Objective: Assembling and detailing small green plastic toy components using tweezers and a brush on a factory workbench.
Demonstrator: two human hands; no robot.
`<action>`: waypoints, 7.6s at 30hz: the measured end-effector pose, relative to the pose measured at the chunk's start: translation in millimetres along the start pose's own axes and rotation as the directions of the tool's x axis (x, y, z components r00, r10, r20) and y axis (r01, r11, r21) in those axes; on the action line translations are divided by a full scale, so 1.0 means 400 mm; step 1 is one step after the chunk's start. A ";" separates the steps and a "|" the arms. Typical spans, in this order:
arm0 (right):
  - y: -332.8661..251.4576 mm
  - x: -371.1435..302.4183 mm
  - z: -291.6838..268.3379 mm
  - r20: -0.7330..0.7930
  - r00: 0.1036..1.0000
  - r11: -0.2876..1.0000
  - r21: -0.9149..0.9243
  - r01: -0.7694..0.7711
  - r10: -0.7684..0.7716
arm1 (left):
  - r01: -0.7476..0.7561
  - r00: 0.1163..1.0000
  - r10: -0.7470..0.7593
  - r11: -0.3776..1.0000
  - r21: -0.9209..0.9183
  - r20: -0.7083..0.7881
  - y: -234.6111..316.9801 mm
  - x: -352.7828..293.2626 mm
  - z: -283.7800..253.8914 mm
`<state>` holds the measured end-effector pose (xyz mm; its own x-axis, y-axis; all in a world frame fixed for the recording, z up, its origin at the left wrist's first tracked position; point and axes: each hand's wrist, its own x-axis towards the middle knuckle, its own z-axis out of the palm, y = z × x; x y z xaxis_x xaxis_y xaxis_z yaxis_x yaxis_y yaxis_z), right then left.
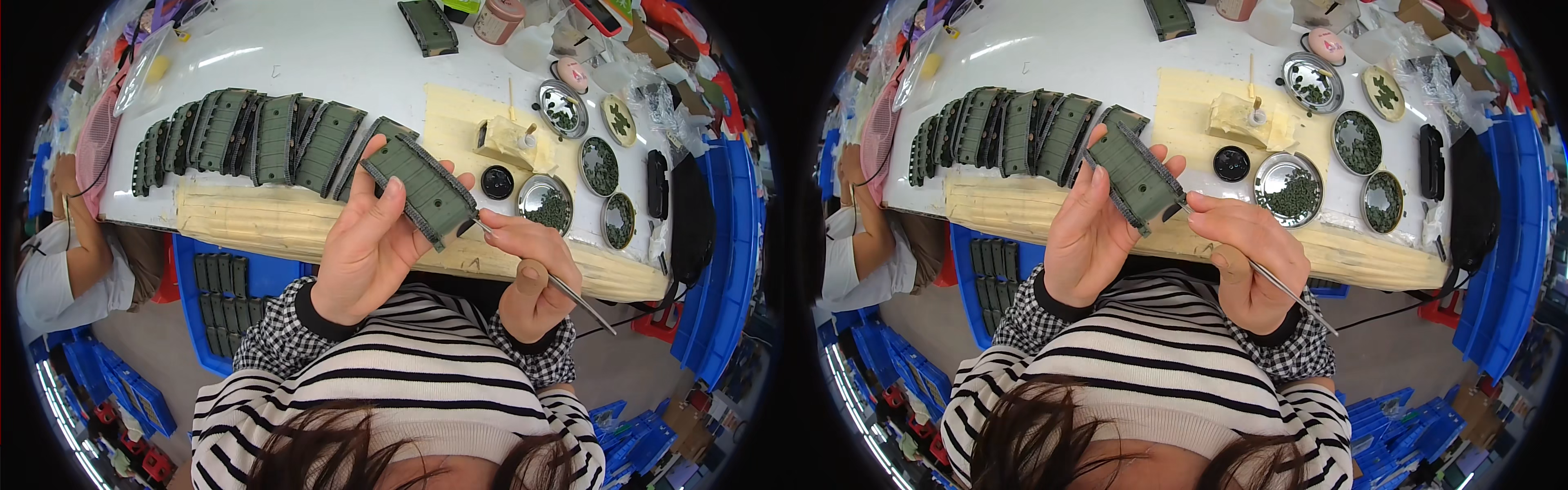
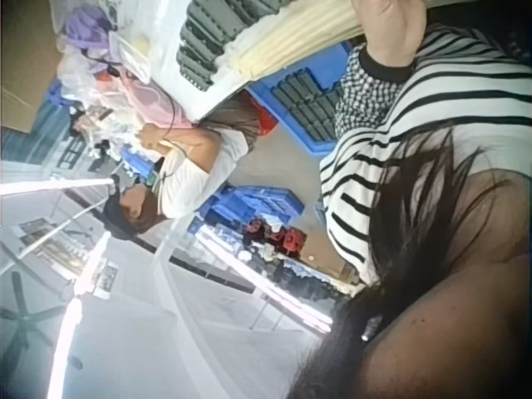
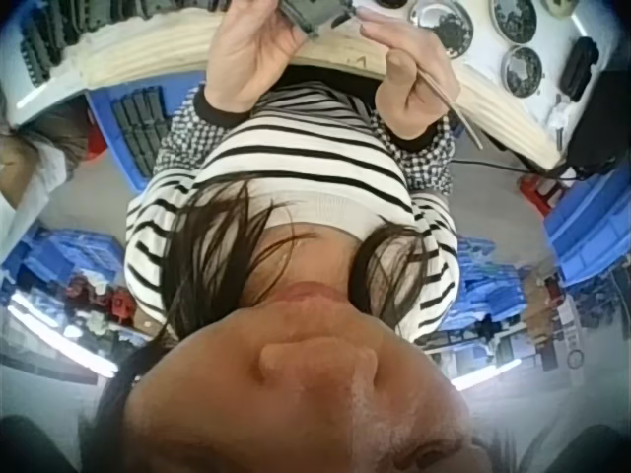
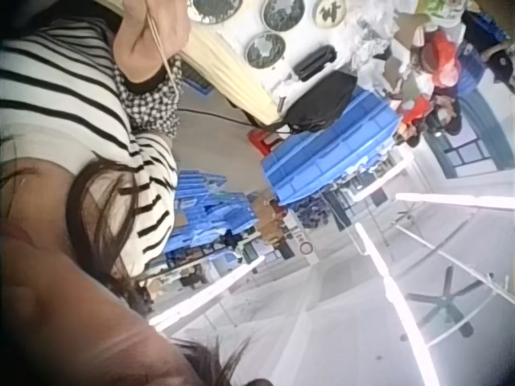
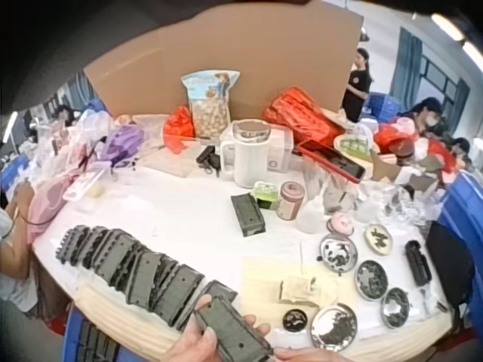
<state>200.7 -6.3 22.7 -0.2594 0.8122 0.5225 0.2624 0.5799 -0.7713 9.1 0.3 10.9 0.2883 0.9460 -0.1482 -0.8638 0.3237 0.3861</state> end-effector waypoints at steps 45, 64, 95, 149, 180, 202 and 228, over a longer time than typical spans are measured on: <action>0.067 -0.065 -0.104 -0.265 0.940 0.945 -0.188 -0.268 0.214 | 0.064 0.987 -0.019 0.959 0.275 -0.162 0.015 -0.017 0.012; 0.102 -0.056 -0.118 -0.247 0.952 0.860 -0.431 -0.275 0.180 | 0.009 0.998 0.014 0.924 0.383 -0.056 -0.006 -0.007 0.010; 0.042 -0.012 -0.093 -0.205 0.961 0.958 -0.176 -0.224 0.187 | 0.135 0.988 -0.151 0.837 0.530 -0.012 -0.019 -0.004 0.001; -0.017 0.018 -0.019 0.115 0.983 0.988 0.049 -0.147 0.141 | 0.331 0.934 -0.354 0.902 0.276 0.037 -0.017 0.007 0.012; 0.101 0.011 -0.015 -0.141 0.966 0.923 -0.291 -0.250 0.218 | 0.047 0.989 -0.011 0.969 0.242 -0.150 0.038 -0.014 0.010; -0.005 0.041 -0.005 0.029 0.998 0.992 0.113 -0.055 0.052 | 0.093 0.973 -0.075 0.993 0.074 -0.219 0.033 0.010 0.003; -0.018 0.048 -0.013 0.088 0.993 0.996 0.015 -0.085 0.083 | 0.099 0.964 -0.065 0.988 0.117 -0.259 0.022 0.007 0.012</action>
<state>198.5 5.5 40.3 -0.3173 0.8490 0.4225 0.2697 0.5079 -0.8181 4.2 5.8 18.2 0.2271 0.8860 -0.4043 -0.7767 0.4152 0.4736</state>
